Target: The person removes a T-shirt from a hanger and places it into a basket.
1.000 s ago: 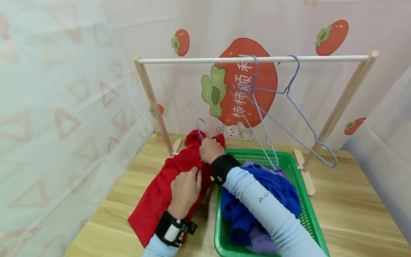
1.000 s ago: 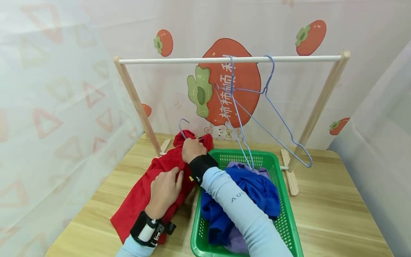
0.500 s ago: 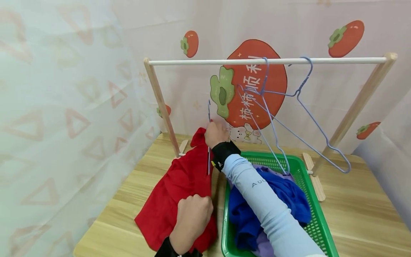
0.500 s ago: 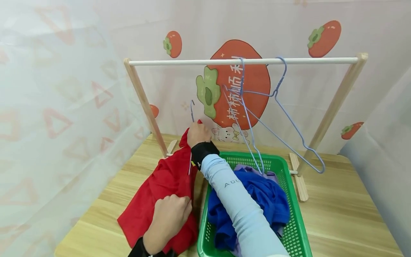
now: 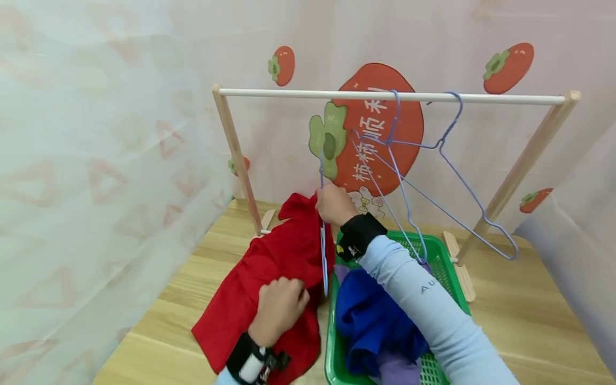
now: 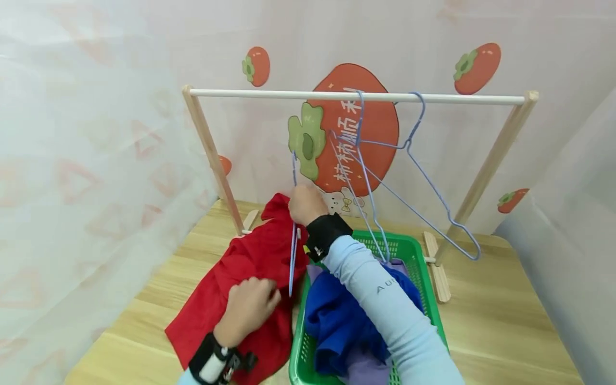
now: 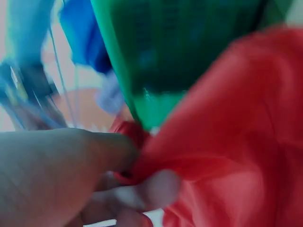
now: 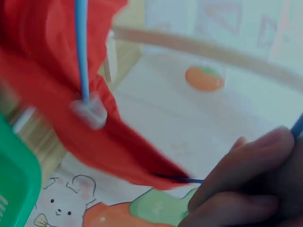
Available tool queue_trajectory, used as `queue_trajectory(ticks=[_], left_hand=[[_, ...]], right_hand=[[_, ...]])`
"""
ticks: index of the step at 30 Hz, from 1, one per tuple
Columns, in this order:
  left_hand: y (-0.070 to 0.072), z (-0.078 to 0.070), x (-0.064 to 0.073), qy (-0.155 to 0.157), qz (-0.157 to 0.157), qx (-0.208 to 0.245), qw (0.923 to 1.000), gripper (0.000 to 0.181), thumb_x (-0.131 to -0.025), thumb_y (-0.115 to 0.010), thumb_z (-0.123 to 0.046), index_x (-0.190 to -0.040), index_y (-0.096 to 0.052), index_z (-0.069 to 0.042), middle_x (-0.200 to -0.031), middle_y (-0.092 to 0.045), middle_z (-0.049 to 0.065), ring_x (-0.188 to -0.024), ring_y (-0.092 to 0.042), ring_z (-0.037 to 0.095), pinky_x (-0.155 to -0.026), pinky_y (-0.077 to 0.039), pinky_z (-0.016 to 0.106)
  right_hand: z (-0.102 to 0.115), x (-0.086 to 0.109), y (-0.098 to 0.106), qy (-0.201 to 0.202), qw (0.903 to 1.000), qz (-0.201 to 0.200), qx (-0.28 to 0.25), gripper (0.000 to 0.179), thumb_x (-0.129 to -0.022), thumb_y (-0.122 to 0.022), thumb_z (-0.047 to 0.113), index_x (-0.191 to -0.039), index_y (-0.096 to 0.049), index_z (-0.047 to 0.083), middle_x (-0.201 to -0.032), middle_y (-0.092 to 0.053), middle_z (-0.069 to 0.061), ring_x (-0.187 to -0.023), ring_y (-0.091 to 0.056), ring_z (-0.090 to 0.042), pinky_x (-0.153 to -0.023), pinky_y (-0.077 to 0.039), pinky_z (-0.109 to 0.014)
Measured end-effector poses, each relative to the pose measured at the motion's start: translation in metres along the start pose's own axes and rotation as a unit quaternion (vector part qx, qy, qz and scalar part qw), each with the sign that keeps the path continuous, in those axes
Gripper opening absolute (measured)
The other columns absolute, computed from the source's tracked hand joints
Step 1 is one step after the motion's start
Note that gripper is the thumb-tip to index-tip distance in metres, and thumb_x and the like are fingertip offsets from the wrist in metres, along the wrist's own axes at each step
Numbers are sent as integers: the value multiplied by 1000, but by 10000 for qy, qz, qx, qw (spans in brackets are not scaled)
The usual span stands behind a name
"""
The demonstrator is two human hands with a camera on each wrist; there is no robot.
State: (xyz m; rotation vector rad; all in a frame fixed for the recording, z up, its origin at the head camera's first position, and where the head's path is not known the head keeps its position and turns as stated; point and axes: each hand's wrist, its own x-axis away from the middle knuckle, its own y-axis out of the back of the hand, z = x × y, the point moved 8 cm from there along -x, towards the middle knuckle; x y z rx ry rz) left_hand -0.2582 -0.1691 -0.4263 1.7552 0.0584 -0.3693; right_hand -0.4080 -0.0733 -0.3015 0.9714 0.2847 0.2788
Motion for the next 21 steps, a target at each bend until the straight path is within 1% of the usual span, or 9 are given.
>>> queue_trajectory(ticks=[3,6,8,10,12,13,17,19,21], left_hand=[[-2,27,-28,513,-230,223,9982,35,-91,-53,-29,-58,-44,-25,-52,-37,-4,-48,-43,16,-38,-30,33],[-5,53,-55,1046,-351,438,9929,35,-94,-50,-28,-60,-48,-22,-54,-41,0,-50,-47,21,-40,-32,36],[-8,65,-71,1321,-425,540,9889,34,-94,-48,-27,-62,-50,-20,-57,-45,4,-52,-50,25,-42,-35,39],[-11,74,-85,1517,-480,520,9859,31,-95,-47,-26,-66,-53,-17,-61,-48,8,-55,-52,29,-44,-37,42],[-15,80,-96,1648,-489,408,9843,29,-94,-47,-26,-69,-55,-14,-66,-52,11,-59,-54,31,-46,-39,45],[-18,82,-100,1693,-448,326,9840,27,-94,-47,-26,-72,-56,-13,-68,-53,12,-61,-55,33,-47,-40,46],[-33,85,-107,1705,-73,68,9853,25,-92,-50,-32,-82,-57,-10,-76,-56,14,-71,-57,34,-52,-42,48],[-38,84,-108,1650,81,4,9863,35,-89,-54,-41,-96,-57,-7,-88,-57,17,-84,-56,38,-60,-43,52],[-43,82,-107,1649,238,23,9860,58,-82,-58,-53,-115,-53,-5,-106,-53,23,-101,-49,43,-72,-40,58]], right_hand=[[13,24,1,222,9988,431,3,50,-105,-29,28,-68,-57,8,-58,-49,-5,-46,-46,-21,-42,-33,-26],[21,48,5,378,9954,866,134,50,-105,-31,27,-68,-60,8,-59,-54,-2,-45,-47,-19,-42,-32,-25],[23,63,13,402,9934,1044,263,49,-105,-32,28,-69,-60,8,-60,-56,-1,-46,-47,-18,-44,-32,-26],[24,75,28,528,9919,1076,413,49,-105,-33,28,-69,-60,9,-60,-55,-1,-48,-47,-19,-47,-32,-27],[26,84,47,641,9922,1007,353,48,-105,-33,28,-69,-58,9,-60,-52,-2,-48,-46,-20,-49,-34,-29],[27,87,59,666,9933,891,320,47,-105,-33,29,-70,-58,10,-60,-52,-2,-49,-46,-21,-50,-34,-29],[35,88,107,639,9972,354,152,46,-104,-33,33,-73,-59,10,-66,-55,-2,-50,-48,-22,-50,-38,-30],[39,83,131,512,9985,61,187,46,-104,-32,36,-77,-60,11,-70,-58,-2,-52,-49,-22,-48,-38,-30],[44,76,151,526,9983,-150,203,47,-104,-31,36,-80,-60,9,-71,-57,-6,-53,-47,-23,-47,-36,-28]])
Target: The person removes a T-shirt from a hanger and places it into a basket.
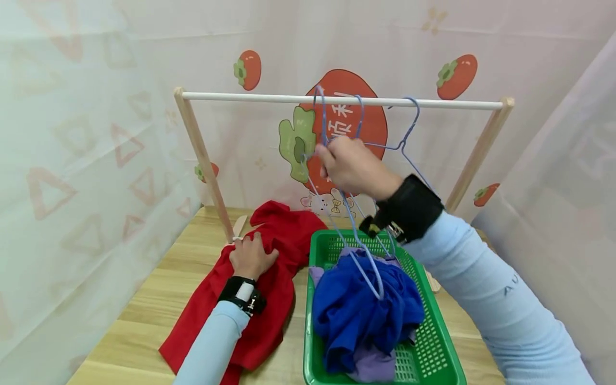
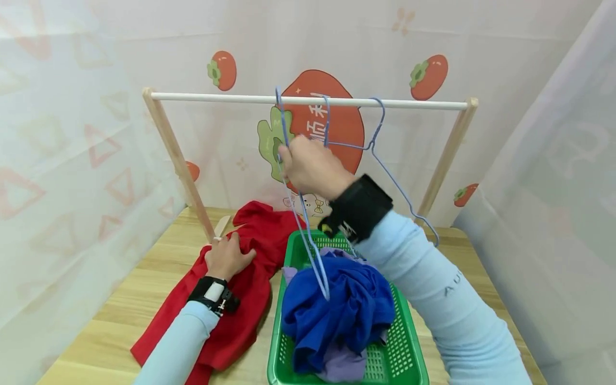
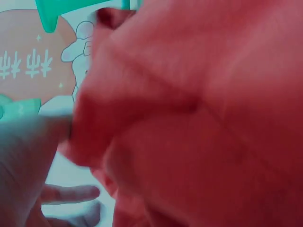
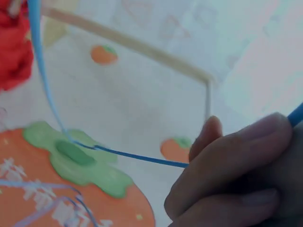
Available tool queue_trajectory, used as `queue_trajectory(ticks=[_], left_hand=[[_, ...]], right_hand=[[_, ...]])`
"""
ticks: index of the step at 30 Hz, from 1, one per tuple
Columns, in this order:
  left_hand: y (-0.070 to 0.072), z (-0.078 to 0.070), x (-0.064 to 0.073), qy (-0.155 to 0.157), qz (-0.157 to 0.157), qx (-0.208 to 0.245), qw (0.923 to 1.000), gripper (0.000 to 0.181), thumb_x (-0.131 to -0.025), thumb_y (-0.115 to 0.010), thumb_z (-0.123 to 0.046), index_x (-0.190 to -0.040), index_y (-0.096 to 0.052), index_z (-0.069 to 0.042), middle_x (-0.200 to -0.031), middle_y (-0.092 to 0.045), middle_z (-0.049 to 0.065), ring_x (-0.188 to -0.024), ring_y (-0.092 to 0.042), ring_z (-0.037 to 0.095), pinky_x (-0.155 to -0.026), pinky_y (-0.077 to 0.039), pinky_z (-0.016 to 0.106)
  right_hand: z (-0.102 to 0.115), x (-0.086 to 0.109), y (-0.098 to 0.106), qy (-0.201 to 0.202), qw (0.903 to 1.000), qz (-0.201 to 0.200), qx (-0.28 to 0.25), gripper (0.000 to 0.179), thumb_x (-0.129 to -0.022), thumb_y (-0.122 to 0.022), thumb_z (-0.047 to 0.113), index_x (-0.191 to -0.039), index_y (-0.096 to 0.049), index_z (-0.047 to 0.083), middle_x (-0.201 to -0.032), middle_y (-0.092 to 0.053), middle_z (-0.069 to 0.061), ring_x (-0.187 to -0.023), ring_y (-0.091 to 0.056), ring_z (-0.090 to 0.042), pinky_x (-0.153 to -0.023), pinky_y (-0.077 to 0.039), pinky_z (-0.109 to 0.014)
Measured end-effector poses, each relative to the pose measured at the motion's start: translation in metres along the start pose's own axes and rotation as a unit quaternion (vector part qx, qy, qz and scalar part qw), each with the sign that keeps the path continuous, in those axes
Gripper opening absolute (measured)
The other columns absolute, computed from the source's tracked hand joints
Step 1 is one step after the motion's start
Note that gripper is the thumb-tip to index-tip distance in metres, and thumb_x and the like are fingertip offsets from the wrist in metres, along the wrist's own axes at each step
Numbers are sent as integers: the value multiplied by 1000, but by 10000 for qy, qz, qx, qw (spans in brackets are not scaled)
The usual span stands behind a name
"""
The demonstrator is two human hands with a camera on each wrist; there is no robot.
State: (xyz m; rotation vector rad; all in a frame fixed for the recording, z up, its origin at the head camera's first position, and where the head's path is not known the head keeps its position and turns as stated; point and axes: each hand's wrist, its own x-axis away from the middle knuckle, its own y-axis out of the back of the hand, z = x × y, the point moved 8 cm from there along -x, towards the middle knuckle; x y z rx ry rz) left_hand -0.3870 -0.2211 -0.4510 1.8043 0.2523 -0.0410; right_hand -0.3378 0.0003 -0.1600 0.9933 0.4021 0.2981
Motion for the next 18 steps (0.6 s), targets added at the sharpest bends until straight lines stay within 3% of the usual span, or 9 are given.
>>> queue_trajectory(ticks=[4,8,14,18], left_hand=[[-6,13,5,229,364,67,9991,104,-66,-64,-72,-144,-30,-13,-137,-25,30,-122,-24,55,-86,-23,72],[-19,23,10,408,871,208,9952,119,-60,-64,-80,-151,-16,-20,-147,-6,28,-124,-14,62,-82,-19,77],[-38,31,20,533,1612,288,9851,119,-61,-64,-79,-152,-12,-21,-147,-7,29,-124,-14,63,-78,-22,78],[-41,31,23,451,1674,157,9847,113,-64,-66,-73,-151,-17,-20,-144,-16,28,-123,-18,61,-77,-25,77]], right_hand=[[4,-26,15,-36,9997,-243,36,47,-105,-29,36,-83,-61,9,-69,-53,-9,-52,-43,-22,-46,-30,-27],[-9,-49,10,-293,9992,-235,131,46,-104,-29,38,-85,-61,12,-68,-50,-8,-51,-39,-19,-46,-29,-27],[-30,-63,-16,-445,9985,175,280,49,-104,-29,41,-80,-59,10,-66,-50,-5,-53,-38,-19,-51,-29,-29],[-29,-50,-11,-537,9961,80,692,51,-101,-33,49,-79,-52,8,-62,-41,-5,-53,-40,-21,-49,-27,-30]])
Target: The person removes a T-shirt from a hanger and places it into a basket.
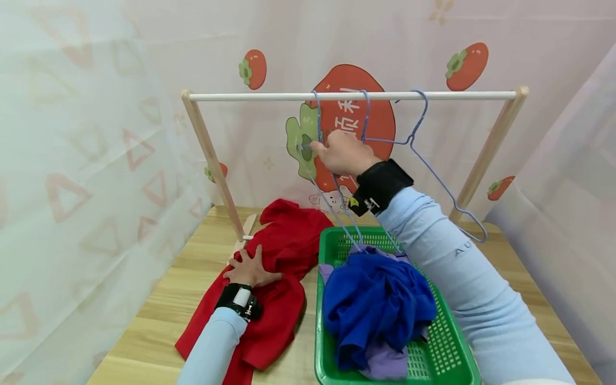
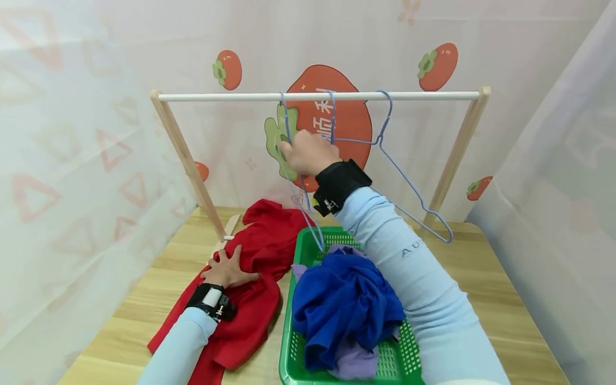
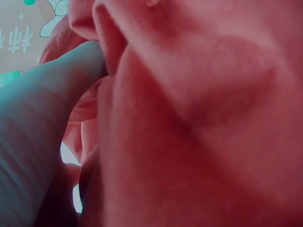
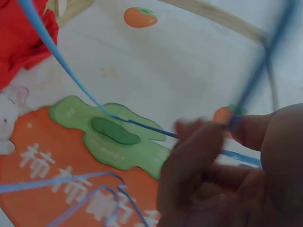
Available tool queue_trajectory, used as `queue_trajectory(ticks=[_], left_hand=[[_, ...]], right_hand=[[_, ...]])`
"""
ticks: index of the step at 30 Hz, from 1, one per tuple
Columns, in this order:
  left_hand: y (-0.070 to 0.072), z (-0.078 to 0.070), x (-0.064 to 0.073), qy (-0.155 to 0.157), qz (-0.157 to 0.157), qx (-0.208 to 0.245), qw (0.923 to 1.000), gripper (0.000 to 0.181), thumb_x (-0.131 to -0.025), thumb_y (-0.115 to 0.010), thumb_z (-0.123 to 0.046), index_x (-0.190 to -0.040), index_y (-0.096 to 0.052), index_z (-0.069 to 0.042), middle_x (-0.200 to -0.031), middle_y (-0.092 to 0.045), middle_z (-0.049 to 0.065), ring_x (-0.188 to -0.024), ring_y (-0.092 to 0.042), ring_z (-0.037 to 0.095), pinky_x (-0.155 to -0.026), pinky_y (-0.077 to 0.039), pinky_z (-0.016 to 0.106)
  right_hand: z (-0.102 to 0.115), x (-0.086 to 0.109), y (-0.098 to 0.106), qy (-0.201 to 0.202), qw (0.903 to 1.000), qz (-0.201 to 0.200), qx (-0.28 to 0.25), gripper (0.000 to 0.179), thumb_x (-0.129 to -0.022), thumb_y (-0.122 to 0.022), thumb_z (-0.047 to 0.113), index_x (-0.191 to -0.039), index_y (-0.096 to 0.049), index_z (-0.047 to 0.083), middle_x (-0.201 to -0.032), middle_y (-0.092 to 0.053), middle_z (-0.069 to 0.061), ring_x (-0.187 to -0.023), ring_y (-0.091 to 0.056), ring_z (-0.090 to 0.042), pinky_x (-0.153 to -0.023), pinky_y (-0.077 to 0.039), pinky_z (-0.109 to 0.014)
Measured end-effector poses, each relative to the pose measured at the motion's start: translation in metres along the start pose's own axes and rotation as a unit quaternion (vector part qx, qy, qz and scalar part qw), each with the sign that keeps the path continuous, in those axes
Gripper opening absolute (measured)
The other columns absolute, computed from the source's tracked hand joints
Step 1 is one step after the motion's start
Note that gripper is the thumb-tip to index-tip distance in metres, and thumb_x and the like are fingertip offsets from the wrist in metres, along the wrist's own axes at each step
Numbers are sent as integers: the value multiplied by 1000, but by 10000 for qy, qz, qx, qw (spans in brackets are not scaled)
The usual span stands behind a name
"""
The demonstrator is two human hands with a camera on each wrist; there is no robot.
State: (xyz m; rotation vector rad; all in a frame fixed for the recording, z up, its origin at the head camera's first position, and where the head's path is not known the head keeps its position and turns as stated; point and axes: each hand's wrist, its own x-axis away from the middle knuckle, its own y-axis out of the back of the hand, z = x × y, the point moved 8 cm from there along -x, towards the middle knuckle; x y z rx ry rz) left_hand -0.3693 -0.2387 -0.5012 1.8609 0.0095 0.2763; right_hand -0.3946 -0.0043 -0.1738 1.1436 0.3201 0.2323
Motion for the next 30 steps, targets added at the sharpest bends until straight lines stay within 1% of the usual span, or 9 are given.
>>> queue_trajectory(ticks=[3,7,10,12,16,21,24,27,30], left_hand=[[2,-3,0,-53,-17,-78,10000,108,-66,-67,-70,-149,-23,-18,-142,-20,27,-122,-21,57,-76,-26,76],[6,-8,2,-75,39,-174,9998,103,-68,-68,-67,-148,-27,-17,-143,-20,26,-123,-22,55,-76,-27,76],[11,-10,2,-110,6,-235,9997,100,-69,-68,-65,-146,-30,-15,-143,-20,25,-123,-23,55,-75,-26,76],[12,-11,1,-136,-28,-233,9996,97,-69,-69,-63,-145,-33,-14,-143,-21,25,-123,-23,55,-75,-27,76],[14,-13,-1,-275,-185,-144,9993,87,-71,-72,-54,-141,-38,-14,-141,-27,22,-123,-25,52,-75,-28,75],[23,-22,6,-867,-893,-150,9921,64,-69,-76,-31,-125,-52,-11,-122,-47,20,-104,-45,48,-73,-40,62],[34,-24,16,-1352,-1381,-14,9811,55,-64,-76,-17,-115,-55,-7,-103,-55,18,-87,-53,41,-72,-44,50],[59,-28,30,-1732,-1743,609,9674,49,-62,-69,-7,-109,-57,-4,-95,-57,13,-82,-56,34,-72,-44,44],[101,-37,48,-2133,-2296,1321,9404,45,-59,-63,-1,-103,-58,-6,-91,-58,9,-79,-55,29,-68,-44,41]], right_hand=[[12,30,21,105,9962,-460,728,45,-99,-37,53,-90,-49,10,-69,-43,-5,-58,-44,-22,-49,-31,-31],[45,84,37,730,9841,-838,1388,40,-94,-48,53,-109,-50,15,-85,-54,1,-68,-51,-18,-55,-40,-31],[70,116,23,1373,9771,-710,1460,39,-90,-55,53,-112,-55,20,-90,-58,7,-70,-52,-11,-53,-41,-28],[83,126,-2,1741,9702,-408,1637,34,-89,-57,53,-105,-57,23,-83,-57,8,-66,-51,-8,-50,-39,-26],[92,113,-76,2059,9528,699,2118,34,-86,-61,52,-104,-57,24,-83,-53,7,-72,-50,-9,-53,-41,-28],[69,70,-167,1602,9380,2110,2236,64,-79,-71,45,-133,-47,22,-122,-51,-7,-104,-52,-24,-78,-45,-41],[48,47,-203,949,9452,2470,1910,87,-73,-77,41,-146,-32,25,-139,-38,-14,-113,-48,-31,-84,-43,-44],[32,31,-224,460,9536,2510,1598,110,-67,-80,48,-152,-11,32,-149,-23,-18,-119,-45,-33,-85,-42,-49],[34,16,-230,746,9665,2321,800,120,-62,-81,54,-151,-3,32,-148,-24,-18,-123,-41,-31,-89,-40,-47]])
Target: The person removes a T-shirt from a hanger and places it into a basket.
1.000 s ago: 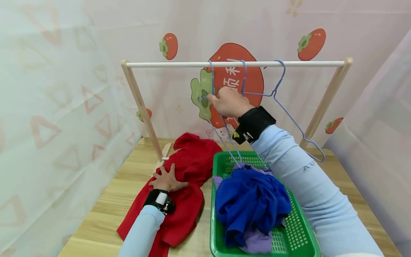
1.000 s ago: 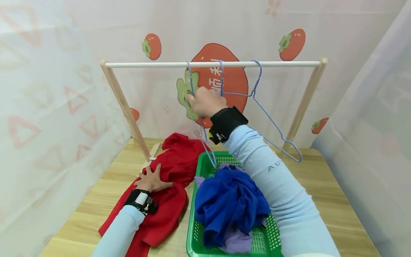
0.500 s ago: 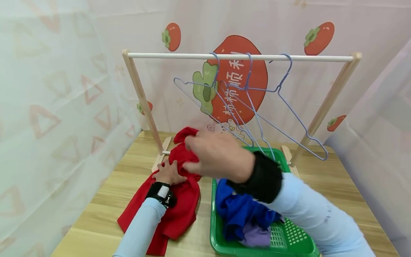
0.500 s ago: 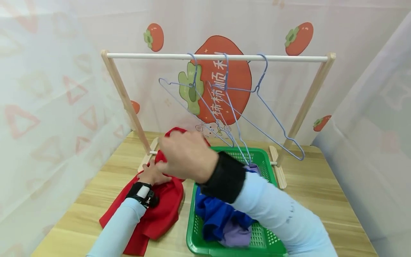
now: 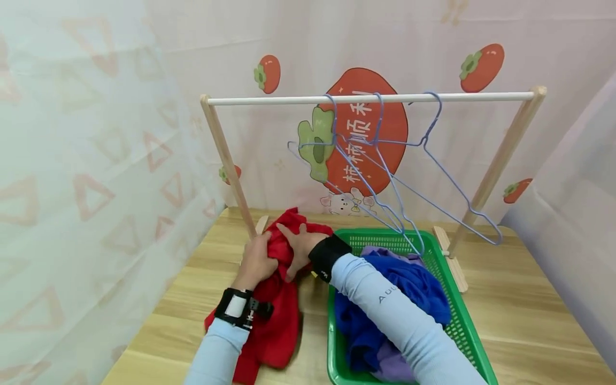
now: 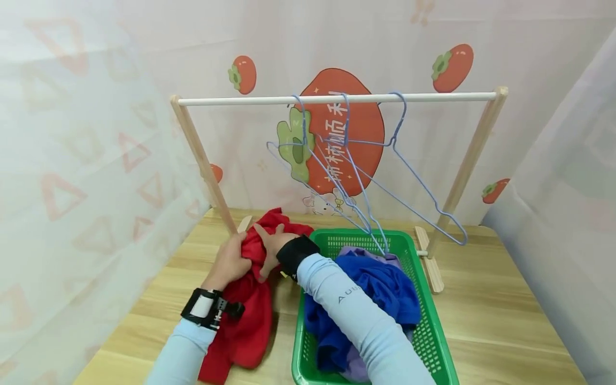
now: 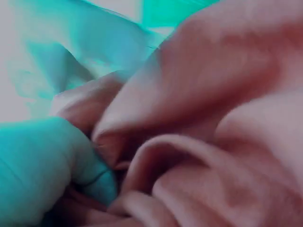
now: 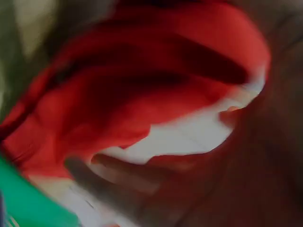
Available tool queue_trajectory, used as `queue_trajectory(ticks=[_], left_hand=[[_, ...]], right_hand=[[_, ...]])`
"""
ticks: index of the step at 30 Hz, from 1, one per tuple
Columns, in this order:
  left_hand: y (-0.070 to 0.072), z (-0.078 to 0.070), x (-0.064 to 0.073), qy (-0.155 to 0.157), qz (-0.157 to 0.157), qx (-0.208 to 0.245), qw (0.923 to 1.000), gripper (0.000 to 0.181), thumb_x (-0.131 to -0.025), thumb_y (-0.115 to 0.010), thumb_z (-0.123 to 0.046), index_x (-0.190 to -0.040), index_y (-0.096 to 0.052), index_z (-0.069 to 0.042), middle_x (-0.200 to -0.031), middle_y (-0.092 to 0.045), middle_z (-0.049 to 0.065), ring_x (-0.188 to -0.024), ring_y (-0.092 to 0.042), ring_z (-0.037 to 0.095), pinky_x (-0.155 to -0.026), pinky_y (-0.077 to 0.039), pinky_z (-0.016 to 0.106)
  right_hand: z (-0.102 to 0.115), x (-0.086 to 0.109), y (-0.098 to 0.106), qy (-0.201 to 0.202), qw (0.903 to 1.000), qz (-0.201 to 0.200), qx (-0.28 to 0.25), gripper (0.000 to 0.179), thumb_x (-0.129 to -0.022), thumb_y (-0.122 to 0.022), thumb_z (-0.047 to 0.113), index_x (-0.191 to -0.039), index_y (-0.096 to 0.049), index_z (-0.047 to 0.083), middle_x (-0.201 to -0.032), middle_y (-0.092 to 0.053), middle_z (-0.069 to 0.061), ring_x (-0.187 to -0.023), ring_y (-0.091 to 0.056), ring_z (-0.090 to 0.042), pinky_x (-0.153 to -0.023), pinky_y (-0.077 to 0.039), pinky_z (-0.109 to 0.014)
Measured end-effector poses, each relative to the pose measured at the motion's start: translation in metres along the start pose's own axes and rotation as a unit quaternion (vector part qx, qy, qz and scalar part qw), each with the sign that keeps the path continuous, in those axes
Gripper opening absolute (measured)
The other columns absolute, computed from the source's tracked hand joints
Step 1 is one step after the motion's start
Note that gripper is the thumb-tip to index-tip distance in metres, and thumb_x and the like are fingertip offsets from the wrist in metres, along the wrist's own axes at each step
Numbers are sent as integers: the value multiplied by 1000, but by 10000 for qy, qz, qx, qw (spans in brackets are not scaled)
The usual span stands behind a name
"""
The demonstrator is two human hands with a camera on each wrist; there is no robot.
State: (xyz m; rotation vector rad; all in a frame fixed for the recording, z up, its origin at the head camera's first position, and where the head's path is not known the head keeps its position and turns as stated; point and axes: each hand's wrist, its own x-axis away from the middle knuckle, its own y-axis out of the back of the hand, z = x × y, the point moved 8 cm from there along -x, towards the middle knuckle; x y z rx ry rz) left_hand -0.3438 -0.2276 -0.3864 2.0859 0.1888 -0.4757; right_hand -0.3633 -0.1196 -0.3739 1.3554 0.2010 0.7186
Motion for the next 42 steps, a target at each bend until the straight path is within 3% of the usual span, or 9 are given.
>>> queue_trajectory(ticks=[7,14,20,24,28,31,33,37,42], left_hand=[[73,-81,-21,-1172,-1388,407,9825,31,-58,-56,3,-86,-52,-9,-83,-50,5,-78,-46,25,-73,-34,37],[119,-179,-9,-2308,-1681,973,9534,38,-55,-45,1,-91,-51,-11,-90,-46,-1,-83,-40,18,-71,-31,33],[143,-271,15,-3399,-1556,1374,9173,46,-53,-49,-1,-98,-50,-8,-95,-46,1,-88,-40,16,-78,-31,32],[119,-304,27,-3585,-1122,1513,9143,49,-58,-56,-1,-106,-49,-8,-101,-45,1,-92,-40,15,-76,-33,27],[52,-295,40,-3562,436,940,9286,51,-79,-62,-22,-124,-44,-10,-117,-46,2,-107,-42,16,-85,-37,28],[0,-258,51,-3317,2117,451,9182,73,-89,-51,-57,-145,-29,-16,-141,-35,1,-130,-31,19,-101,-29,39],[-17,-229,52,-2976,2767,495,9124,80,-90,-41,-68,-150,-19,-21,-150,-24,-1,-138,-19,18,-106,-20,43],[-17,-182,28,-2288,2659,939,9318,71,-95,-37,-62,-150,-24,-18,-150,-27,0,-138,-22,16,-106,-20,37],[-24,-114,-6,-1348,2400,225,9611,71,-99,-32,-58,-149,-24,-7,-150,-26,11,-138,-22,29,-107,-18,40]], right_hand=[[14,18,59,2064,9466,-1999,-1465,63,-73,-76,20,-124,-39,12,-104,-52,3,-87,-54,-11,-75,-42,-20],[11,138,120,1257,9067,-4002,-440,34,-77,-66,23,-105,-48,16,-78,-55,8,-66,-53,-7,-59,-42,-23],[2,245,154,674,8975,-4353,223,35,-71,-61,15,-99,-42,14,-72,-50,7,-58,-49,-10,-52,-41,-28],[-21,290,149,102,9016,-4260,744,34,-70,-60,15,-98,-41,14,-65,-46,8,-51,-45,-9,-46,-38,-29],[-59,294,104,-96,9453,-3131,911,55,-75,-71,30,-119,-44,10,-68,-48,9,-53,-45,-7,-46,-37,-26],[-96,290,58,-428,9855,-1488,695,94,-74,-71,58,-144,-30,11,-93,-60,-1,-75,-57,-15,-54,-41,-28],[-118,292,39,-862,9936,-592,418,108,-70,-64,72,-151,-19,16,-120,-55,-11,-95,-58,-23,-59,-42,-30],[-147,295,34,-1305,9909,-315,-8,99,-78,-48,78,-152,-20,18,-142,-34,-22,-118,-47,-39,-72,-46,-42],[-179,276,31,-993,9930,-566,-287,85,-93,-36,66,-149,-20,4,-144,-27,-29,-125,-37,-46,-91,-35,-56]])
